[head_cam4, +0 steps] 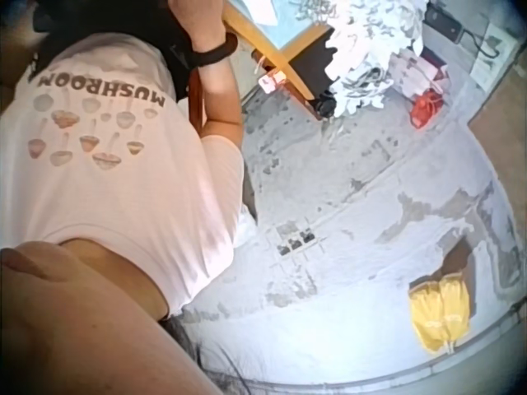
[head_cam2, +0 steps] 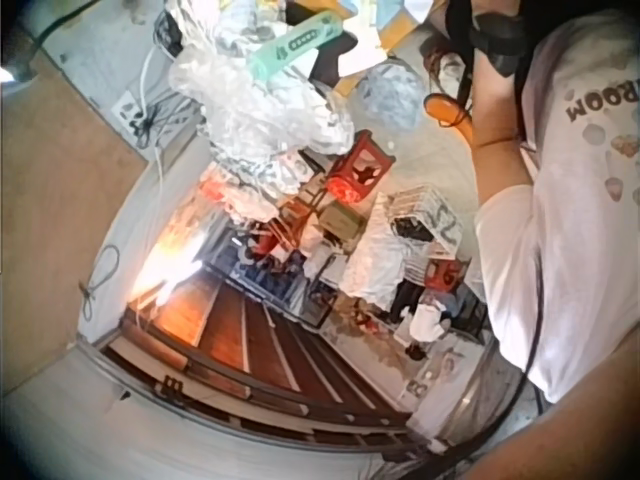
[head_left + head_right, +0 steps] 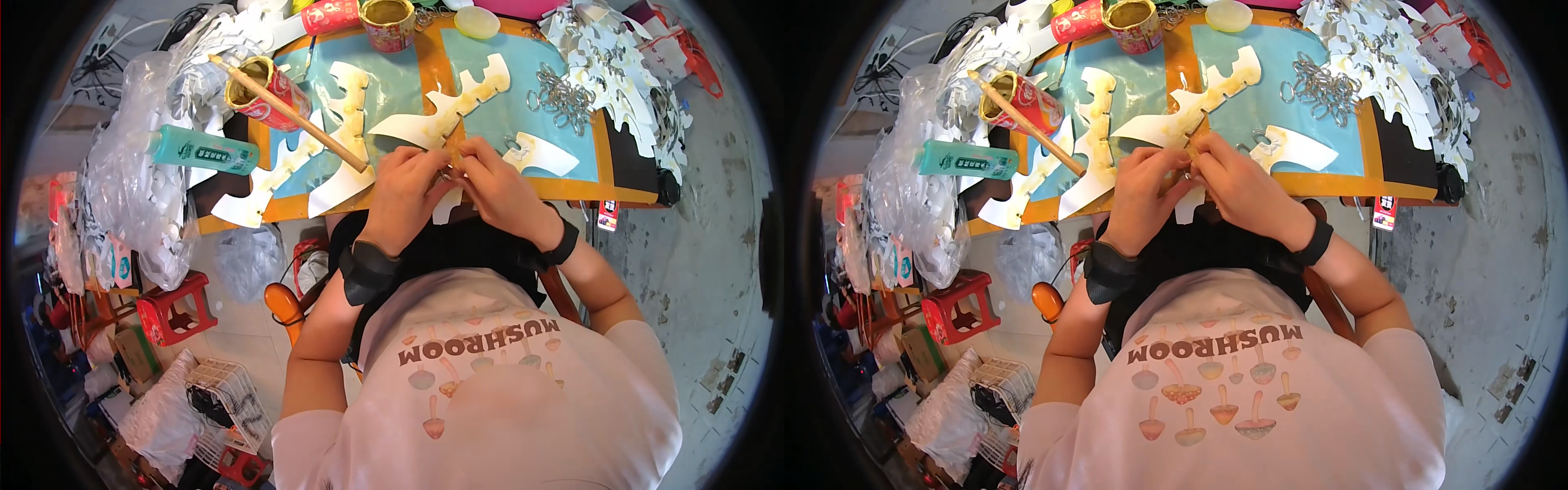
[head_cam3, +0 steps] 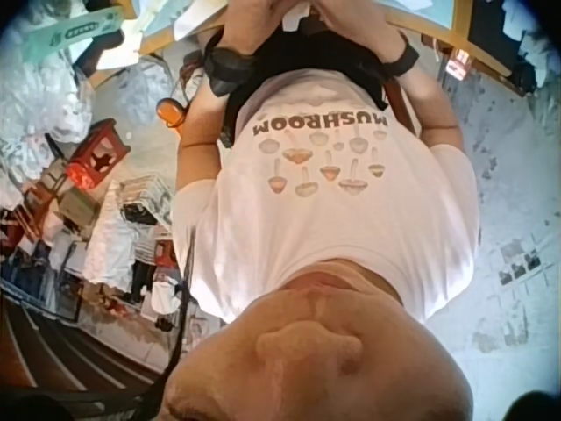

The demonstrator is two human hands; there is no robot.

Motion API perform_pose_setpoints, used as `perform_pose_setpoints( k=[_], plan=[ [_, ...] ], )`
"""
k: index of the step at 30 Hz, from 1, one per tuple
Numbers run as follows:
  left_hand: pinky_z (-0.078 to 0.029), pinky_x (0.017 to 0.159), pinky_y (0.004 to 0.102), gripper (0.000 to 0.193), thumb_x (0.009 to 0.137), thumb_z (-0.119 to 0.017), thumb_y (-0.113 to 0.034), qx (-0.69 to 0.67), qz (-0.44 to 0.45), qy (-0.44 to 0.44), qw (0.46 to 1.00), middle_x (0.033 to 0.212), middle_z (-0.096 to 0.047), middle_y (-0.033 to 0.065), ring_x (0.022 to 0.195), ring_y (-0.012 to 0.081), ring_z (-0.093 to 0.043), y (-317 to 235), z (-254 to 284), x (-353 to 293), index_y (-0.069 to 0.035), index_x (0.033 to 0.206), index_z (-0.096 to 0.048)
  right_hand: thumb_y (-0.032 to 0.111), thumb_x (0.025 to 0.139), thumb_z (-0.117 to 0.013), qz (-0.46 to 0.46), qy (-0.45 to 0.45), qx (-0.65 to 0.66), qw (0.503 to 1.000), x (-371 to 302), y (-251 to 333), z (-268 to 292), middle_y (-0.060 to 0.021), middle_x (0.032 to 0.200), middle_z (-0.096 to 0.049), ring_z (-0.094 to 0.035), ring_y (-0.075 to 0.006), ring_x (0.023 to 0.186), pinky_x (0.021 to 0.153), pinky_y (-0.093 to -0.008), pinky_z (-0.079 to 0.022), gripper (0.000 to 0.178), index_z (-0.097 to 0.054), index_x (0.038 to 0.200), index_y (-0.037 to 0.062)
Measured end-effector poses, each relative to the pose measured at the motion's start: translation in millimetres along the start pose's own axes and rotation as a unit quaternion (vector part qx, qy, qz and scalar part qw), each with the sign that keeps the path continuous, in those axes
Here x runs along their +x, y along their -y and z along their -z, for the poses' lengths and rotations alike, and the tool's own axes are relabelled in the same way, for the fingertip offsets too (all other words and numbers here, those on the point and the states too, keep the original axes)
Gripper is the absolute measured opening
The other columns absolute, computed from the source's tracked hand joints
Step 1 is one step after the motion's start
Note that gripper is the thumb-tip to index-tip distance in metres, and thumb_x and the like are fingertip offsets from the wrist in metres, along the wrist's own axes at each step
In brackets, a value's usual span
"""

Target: Assembling decorative white shoe components by applying adhesive and attaching metal rings.

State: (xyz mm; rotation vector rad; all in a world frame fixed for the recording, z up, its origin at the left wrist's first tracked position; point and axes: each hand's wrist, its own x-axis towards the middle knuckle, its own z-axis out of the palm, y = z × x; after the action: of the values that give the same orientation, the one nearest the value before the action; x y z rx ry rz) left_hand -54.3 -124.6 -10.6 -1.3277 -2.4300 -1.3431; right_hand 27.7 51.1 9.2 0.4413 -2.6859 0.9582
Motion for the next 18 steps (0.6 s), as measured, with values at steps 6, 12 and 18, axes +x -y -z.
perform_pose_setpoints(
  k=[6, 12, 18],
  plan=[
    [-0.039, 0.086, 0.0359, 0.017, 0.075, -0.079, -0.014, 0.104, -0.066, -0.017, 0.992, 0.100, -0.072, -0.0030, 0.093, 0.0199, -0.062, -1.0, -2.6, -6.4, -0.017, 0.090, -0.072, -0.004, 0.083, -0.066, -0.026, -0.043, 0.051, 0.997, -21.5, 1.1, -4.2, -0.0159, 0.110, -0.054, -0.062, -0.0347, 0.085, 0.071, -0.0380, -0.052, 0.022, -0.059, 0.104, -0.0023],
    [-0.039, 0.085, 0.0358, 0.016, 0.075, -0.077, -0.013, 0.154, -0.109, -0.028, 0.982, 0.101, -0.072, -0.0035, 0.095, 0.0195, -0.062, 1.1, -3.4, -10.7, -0.016, 0.090, -0.073, -0.004, 0.082, -0.068, -0.066, -0.043, 0.098, 0.992, -3.1, -6.2, 8.1, -0.0140, 0.112, -0.058, -0.065, -0.0347, 0.085, 0.070, -0.0380, -0.054, 0.027, -0.064, 0.108, 0.0033],
    [-0.039, 0.088, 0.0358, 0.021, 0.074, -0.074, -0.012, 0.212, -0.114, -0.034, 0.970, 0.110, -0.069, -0.0004, 0.097, 0.0210, -0.061, -5.4, 1.1, -16.0, -0.017, 0.094, -0.074, -0.002, 0.082, -0.068, -0.016, -0.007, 0.079, 0.997, 4.6, -13.2, 9.4, -0.0120, 0.107, -0.062, -0.066, -0.0347, 0.086, 0.070, -0.0398, -0.054, 0.025, -0.067, 0.106, 0.0068]
  ],
)
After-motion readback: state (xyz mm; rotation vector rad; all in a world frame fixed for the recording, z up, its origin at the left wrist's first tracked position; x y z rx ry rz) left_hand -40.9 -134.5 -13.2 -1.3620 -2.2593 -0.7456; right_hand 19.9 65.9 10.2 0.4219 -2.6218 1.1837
